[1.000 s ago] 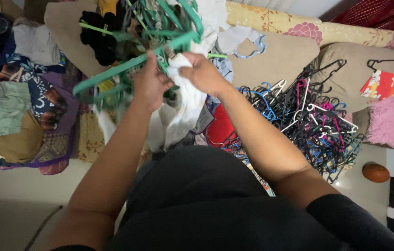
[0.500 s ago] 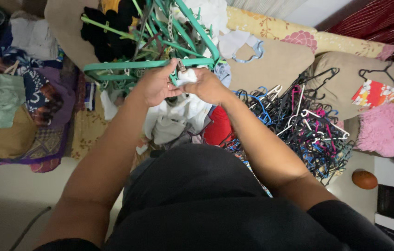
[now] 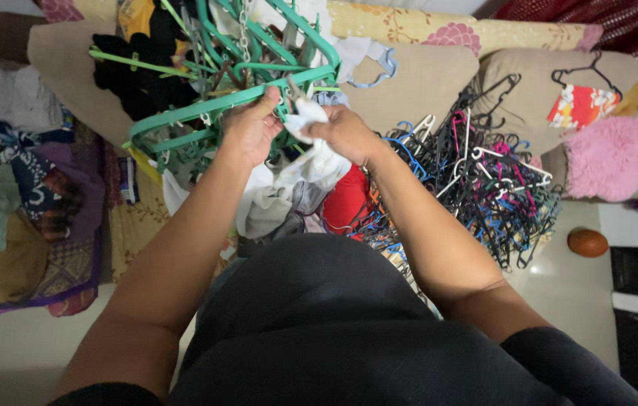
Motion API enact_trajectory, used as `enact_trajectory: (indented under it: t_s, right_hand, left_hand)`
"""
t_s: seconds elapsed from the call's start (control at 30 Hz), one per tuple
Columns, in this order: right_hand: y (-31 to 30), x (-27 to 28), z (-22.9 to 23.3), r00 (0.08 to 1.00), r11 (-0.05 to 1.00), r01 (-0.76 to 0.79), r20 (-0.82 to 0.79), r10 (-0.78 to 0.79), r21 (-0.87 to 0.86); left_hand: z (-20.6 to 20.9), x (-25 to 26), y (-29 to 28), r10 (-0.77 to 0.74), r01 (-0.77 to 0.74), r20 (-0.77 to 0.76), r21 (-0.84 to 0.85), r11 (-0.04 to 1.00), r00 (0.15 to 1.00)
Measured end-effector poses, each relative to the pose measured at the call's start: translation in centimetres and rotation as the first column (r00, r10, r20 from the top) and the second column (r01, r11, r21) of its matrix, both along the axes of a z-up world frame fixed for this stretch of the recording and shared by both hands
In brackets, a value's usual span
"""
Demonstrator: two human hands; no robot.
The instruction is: The person organizes laundry and clothes hangers on the floor, picking up pieces of clothing and attaching them to the clips of a circular drying rack by hand.
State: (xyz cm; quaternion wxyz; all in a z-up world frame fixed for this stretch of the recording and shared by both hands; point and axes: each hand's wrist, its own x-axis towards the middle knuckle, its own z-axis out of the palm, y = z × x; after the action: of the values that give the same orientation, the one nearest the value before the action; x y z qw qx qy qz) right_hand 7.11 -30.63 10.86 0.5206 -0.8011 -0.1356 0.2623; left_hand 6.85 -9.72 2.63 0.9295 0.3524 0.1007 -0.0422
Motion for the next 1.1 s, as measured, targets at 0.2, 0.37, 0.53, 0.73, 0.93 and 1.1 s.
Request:
enact_trajectory:
  t_s: [0.2,0.37,0.53,0.73,0.93,1.1]
  right_hand:
    - [-3.7,0.6,1.5,0.994,0.987,-0.097,0.042,0.103,-0.126]
    - [-3.1,-0.6,1.8,0.977,0.966,-0.197,0.045,0.207,-0.166]
    - [-0.4,-2.6,1.8,0.933,0.942,-0.327,0.132,0.334,-0.073]
    - [0.2,-1.8,1.2,0.943,0.942,-0.329,0.077,0.324,0.066]
    - [-0.8,-0.9,1.5,0.946,0.925,-0.324,0.066,0.317,0.197]
    - [-1.2,-2.2,1.9,0.945,0.947,-0.302,0.095,0.313,-0.111]
  left_hand:
    - [1.5,-0.1,3.0,-0.22,0.223,-0.103,0.014,0.975,0.97]
    - [2.9,-1.7,0.0,-0.156,0.158,-0.251,-0.012,0.987,0.955]
    - [1.2,-1.4,-2.9,-0.269,0.256,-0.18,-0.092,0.962,0.946]
    - [2.3,-1.4,-0.6,-0.351,0.336,-0.071,-0.165,0.927,0.934]
    - [0.8,-0.2,0.3,-0.252,0.246,-0.069,-0.076,0.966,0.965]
    - [0.0,2.2,0.7,-0.155,0.16,-0.116,0.033,0.987,0.981]
